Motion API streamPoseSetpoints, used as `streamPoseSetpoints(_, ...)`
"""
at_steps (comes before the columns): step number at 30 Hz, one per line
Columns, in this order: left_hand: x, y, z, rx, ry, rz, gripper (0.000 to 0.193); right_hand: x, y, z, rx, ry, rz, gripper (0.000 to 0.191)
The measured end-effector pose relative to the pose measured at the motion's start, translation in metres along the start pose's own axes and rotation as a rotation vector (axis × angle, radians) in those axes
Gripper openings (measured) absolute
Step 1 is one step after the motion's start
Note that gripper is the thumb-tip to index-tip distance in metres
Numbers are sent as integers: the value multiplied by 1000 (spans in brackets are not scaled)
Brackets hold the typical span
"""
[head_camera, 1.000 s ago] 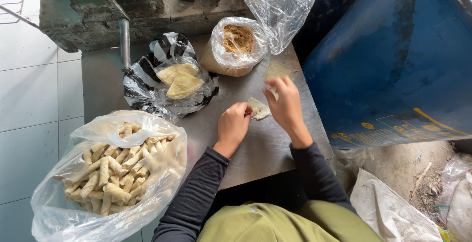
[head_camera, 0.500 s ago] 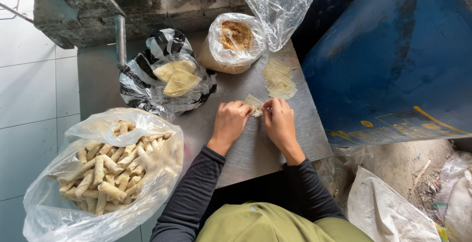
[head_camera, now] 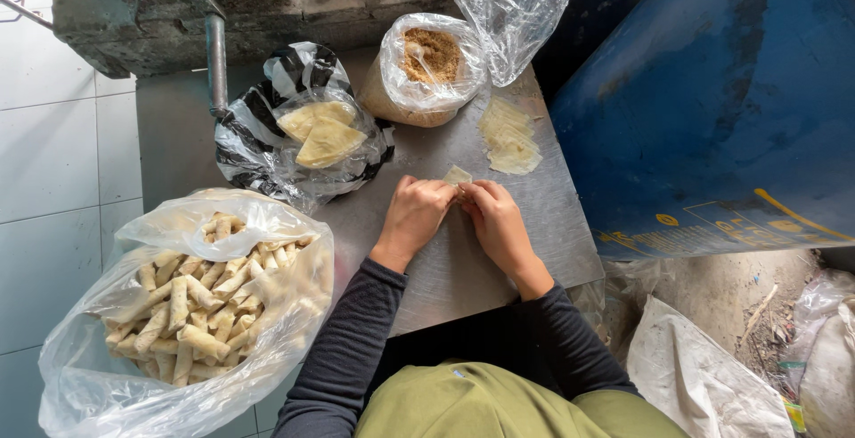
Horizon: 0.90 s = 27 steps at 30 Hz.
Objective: The person takes triangular pastry wrappers from a pile on a metal table, spoons brown filling from a plastic-lined container onto each wrapper, folds and rolls the wrapper into a filled roll by hand, and places the finished roll into a large plastic bag holding many similar rolls.
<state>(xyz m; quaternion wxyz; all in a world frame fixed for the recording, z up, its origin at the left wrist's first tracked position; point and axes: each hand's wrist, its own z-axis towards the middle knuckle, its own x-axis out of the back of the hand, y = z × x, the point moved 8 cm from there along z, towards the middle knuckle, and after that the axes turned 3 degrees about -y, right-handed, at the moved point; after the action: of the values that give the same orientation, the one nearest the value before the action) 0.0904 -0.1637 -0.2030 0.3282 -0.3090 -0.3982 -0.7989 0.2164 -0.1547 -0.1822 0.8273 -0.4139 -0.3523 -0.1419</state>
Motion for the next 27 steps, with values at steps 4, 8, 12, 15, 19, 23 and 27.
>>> streamPoseSetpoints(4, 0, -1, 1, 24, 6, 3, 7, 1, -2, 1, 33, -45, -16, 24)
streamPoseSetpoints(8, 5, -5, 4, 158, 40, -76, 9, 1, 3, 4, 29, -92, -39, 21)
streamPoseSetpoints(12, 4, -6, 9, 218, -18, -113, 15, 0, 15, 23, 25, -156, -64, 8)
streamPoseSetpoints(15, 1, -14, 19, 304, -36, -105, 13, -12, 35, 50, -103, -350, -127, 10)
streamPoseSetpoints(19, -12, -40, 31, 514, -140, -274, 15, -17, 44, 78, -154, -522, -173, 33)
streamPoseSetpoints(23, -10, -26, 29, 310, -103, -85, 11, -13, 35, 68, 23, -511, -78, 13)
streamPoseSetpoints(27, -9, -7, 10, 136, 1, 61, 15, 5, 21, 33, 218, -248, -44, 15)
